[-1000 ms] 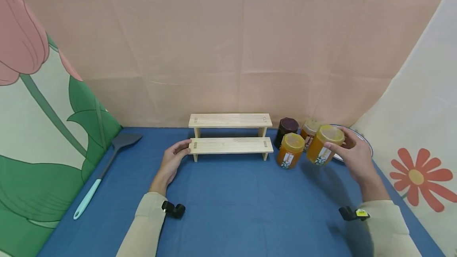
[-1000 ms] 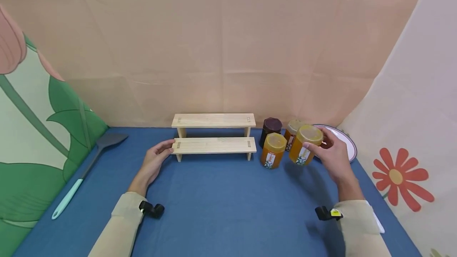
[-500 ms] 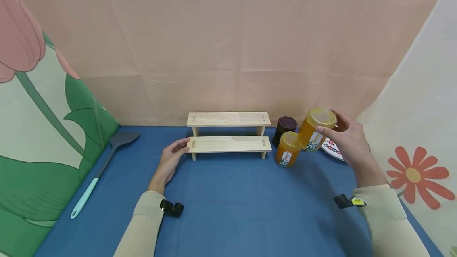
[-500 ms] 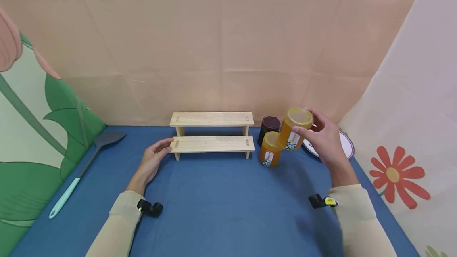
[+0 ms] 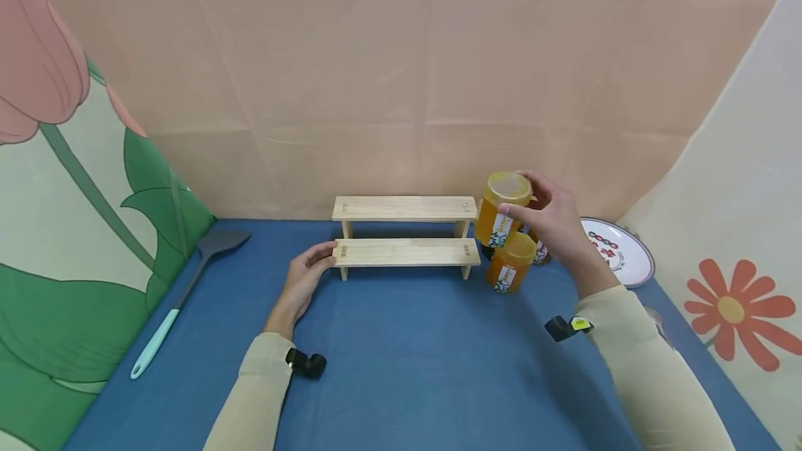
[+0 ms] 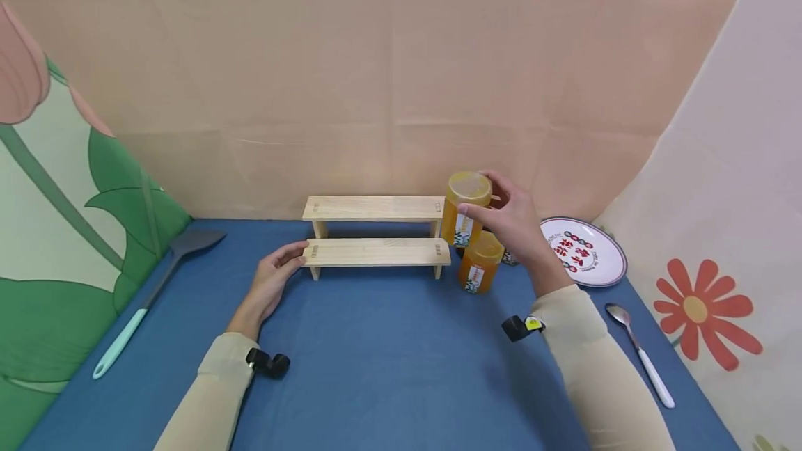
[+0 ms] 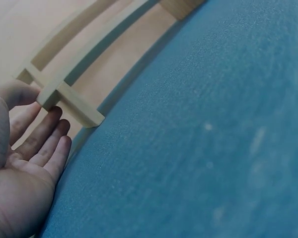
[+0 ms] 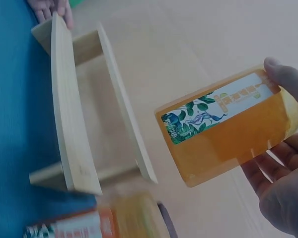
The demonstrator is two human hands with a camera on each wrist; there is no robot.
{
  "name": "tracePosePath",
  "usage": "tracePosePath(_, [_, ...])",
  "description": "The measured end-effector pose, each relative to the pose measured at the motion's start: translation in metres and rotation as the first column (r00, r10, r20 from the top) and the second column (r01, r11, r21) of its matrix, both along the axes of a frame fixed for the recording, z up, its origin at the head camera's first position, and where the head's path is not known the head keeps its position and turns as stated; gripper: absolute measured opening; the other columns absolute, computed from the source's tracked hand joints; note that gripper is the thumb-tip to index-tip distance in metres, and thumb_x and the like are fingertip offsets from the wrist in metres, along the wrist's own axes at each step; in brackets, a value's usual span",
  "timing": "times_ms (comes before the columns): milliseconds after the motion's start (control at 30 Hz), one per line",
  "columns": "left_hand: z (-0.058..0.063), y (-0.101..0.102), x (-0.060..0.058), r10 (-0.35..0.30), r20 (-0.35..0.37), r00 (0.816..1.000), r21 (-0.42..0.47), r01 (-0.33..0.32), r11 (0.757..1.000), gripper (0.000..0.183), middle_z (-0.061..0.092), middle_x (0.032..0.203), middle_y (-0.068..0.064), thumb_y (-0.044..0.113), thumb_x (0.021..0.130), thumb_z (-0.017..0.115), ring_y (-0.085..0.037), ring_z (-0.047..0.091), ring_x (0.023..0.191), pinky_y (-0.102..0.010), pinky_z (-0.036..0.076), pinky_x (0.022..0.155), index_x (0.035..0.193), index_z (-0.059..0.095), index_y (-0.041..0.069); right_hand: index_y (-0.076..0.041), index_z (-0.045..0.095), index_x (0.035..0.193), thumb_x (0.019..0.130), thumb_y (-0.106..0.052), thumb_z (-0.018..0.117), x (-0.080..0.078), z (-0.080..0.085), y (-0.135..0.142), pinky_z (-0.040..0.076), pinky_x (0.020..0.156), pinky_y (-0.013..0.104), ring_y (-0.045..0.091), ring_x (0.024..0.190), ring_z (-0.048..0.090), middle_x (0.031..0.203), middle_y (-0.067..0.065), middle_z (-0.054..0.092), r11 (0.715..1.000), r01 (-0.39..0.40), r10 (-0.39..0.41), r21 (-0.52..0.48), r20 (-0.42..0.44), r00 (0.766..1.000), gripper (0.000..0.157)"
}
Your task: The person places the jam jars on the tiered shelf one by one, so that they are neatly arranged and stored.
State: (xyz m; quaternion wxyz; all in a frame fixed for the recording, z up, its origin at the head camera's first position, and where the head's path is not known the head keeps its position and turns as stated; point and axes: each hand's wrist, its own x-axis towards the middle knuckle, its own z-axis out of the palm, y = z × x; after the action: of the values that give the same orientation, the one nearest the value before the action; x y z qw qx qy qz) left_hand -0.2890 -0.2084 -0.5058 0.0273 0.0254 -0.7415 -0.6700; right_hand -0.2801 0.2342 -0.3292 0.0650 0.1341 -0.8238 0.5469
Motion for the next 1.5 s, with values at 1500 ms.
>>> tracePosePath(1500, [0.003,0.007,0.012,0.007,0.017,1.000,0.007,-0.008,1.000,0.039,0.058,0.144,-0.010,0.017,0.103,0.064,-0.020,0.055,0.130,-0.033,0.049,0.110,0.142,0.062,0.014,-0.019,0.058,0.141,0.088,-0.032,0.084,-0.084,-0.016,-0.171,0.051,0.106,0.044,0.025,0.121,0.058,0.130,0.007,0.062,0.965,-0.135,0.136,-0.224,-0.008,0.991,0.061])
